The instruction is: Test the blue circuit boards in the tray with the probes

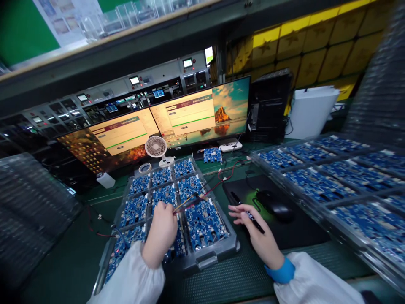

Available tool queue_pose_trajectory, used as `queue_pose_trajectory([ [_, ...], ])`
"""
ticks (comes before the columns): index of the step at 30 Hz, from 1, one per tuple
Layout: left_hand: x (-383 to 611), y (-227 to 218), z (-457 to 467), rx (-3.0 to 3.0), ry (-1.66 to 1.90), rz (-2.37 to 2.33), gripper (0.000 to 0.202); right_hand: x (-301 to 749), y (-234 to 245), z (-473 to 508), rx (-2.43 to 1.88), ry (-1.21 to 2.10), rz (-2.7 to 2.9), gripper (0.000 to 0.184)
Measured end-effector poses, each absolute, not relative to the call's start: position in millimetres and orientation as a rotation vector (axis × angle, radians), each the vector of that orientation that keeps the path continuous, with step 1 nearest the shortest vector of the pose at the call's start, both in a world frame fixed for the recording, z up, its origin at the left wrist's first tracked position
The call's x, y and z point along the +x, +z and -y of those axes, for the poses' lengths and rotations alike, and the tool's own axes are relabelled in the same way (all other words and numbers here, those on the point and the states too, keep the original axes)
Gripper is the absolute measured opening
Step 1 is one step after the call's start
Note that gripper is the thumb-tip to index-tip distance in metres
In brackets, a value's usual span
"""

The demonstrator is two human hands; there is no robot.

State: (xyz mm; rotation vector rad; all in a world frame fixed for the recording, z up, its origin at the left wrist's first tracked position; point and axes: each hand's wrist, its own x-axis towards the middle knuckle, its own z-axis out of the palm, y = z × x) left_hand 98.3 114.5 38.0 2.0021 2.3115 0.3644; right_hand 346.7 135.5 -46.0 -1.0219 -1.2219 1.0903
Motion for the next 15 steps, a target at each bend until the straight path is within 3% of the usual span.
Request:
queue_pose_trajectory([
  [4, 141, 23, -70, 1.975, 0.445, -1.976, 0.052, 342, -48, -135, -1.025, 1.117, 1.305, 0.045],
  [8, 187, -31, -43, 2.011, 0.373, -1.847, 0.068, 344, -55, -137, -1.154, 1.009, 1.403, 0.051],
  [11, 207, -67, -39, 2.068, 0.354, -1.857, 0.068, 345, -57, -137, -1.199, 0.964, 1.410, 0.052],
  [15, 214, -75, -43, 2.016, 0.190, -1.807, 0.059, 343, -54, -137, -1.164, 0.991, 1.440, 0.054],
])
